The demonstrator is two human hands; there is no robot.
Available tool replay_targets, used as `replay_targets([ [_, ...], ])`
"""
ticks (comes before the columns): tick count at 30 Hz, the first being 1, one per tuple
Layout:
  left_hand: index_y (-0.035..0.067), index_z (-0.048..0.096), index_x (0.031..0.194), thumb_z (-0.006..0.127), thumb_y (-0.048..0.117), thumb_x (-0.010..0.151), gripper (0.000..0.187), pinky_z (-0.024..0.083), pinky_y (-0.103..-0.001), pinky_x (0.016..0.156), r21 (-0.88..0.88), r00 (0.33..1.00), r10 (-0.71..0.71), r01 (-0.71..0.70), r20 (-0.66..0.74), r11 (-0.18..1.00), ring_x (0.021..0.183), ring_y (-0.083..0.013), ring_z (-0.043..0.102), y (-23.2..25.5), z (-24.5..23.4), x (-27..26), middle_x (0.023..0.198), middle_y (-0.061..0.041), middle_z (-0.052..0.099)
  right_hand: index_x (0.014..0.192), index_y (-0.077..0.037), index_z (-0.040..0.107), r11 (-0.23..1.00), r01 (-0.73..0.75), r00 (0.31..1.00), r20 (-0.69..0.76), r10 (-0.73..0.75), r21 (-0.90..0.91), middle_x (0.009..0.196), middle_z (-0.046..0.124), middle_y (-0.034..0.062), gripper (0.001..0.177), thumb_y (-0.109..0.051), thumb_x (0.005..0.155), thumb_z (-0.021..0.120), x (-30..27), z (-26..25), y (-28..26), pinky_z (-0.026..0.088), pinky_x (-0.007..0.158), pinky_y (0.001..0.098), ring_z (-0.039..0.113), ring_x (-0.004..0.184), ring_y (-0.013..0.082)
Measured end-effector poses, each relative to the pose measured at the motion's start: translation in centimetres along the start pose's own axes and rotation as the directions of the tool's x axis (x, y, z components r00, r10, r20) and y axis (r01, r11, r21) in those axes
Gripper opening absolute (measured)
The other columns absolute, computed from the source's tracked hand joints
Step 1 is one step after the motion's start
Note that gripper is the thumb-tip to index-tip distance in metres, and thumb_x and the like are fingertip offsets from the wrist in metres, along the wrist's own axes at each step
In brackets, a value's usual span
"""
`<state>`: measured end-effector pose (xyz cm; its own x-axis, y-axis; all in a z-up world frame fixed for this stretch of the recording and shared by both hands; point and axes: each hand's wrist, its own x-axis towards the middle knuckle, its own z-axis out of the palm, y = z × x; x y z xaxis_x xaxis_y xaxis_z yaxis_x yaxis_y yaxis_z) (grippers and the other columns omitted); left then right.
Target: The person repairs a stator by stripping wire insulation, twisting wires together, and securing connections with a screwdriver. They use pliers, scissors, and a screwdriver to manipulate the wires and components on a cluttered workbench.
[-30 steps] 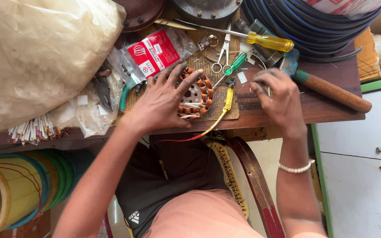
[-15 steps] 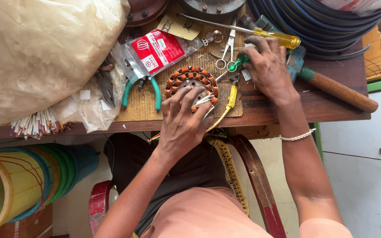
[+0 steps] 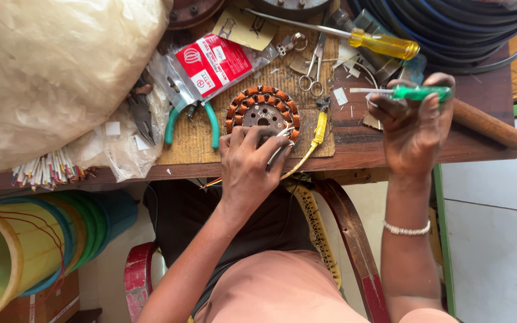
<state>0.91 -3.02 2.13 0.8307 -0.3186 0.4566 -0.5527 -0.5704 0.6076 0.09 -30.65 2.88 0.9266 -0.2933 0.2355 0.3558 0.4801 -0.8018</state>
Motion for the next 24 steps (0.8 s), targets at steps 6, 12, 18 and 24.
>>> replay_targets([
  [6,0.013,0.071,0.086,0.082,0.022,0.082,0.014,0.035,-0.045,0.094,0.047,0.992,-0.124,0.124,-0.004,0.991,0.102,-0.0251,0.056,0.8,1.0,0.8,0.098,-0.004,0.063,0.152,-0.019,0.041,0.989,0.082,0.995,-0.046,-0.088,-0.119,0.103,0.072,0.0115,0.065,-0.02,0.101,0.082,-5.9,0.7,3.1,0.066,0.087,0.0434,0.074,0.094,0.0234],
  [12,0.014,0.072,0.083,0.082,0.025,0.084,0.015,0.034,-0.046,0.094,0.039,0.985,-0.156,0.154,0.073,0.987,0.1,-0.0238,0.055,0.5,0.9,1.1,0.098,-0.003,0.064,0.155,-0.016,0.038,0.907,0.128,0.98,-0.088,-0.177,-0.402,0.11,0.075,0.016,0.073,-0.018,0.099,0.083,-8.4,1.9,4.7,0.063,0.094,0.0475,0.076,0.103,0.027],
  [18,0.012,0.071,0.08,0.083,0.026,0.083,0.019,0.033,-0.045,0.093,0.059,0.978,-0.194,0.189,0.081,0.98,0.1,-0.024,0.054,0.7,1.1,1.2,0.097,-0.003,0.064,0.157,-0.02,0.033,0.852,0.159,0.976,-0.052,-0.212,-0.5,0.121,0.072,0.0205,0.074,-0.008,0.102,0.08,-8.8,3.2,5.7,0.062,0.097,0.0448,0.078,0.107,0.0324],
  [24,0.012,0.071,0.08,0.082,0.025,0.083,0.018,0.033,-0.044,0.094,0.052,0.97,-0.225,0.221,0.089,0.974,0.1,-0.0229,0.054,0.7,1.4,1.1,0.096,-0.003,0.063,0.161,-0.027,0.021,0.793,0.199,0.976,0.042,-0.214,-0.576,0.124,0.069,0.0203,0.08,-0.001,0.107,0.074,-9.9,4.1,5.9,0.061,0.102,0.0439,0.075,0.112,0.0336],
])
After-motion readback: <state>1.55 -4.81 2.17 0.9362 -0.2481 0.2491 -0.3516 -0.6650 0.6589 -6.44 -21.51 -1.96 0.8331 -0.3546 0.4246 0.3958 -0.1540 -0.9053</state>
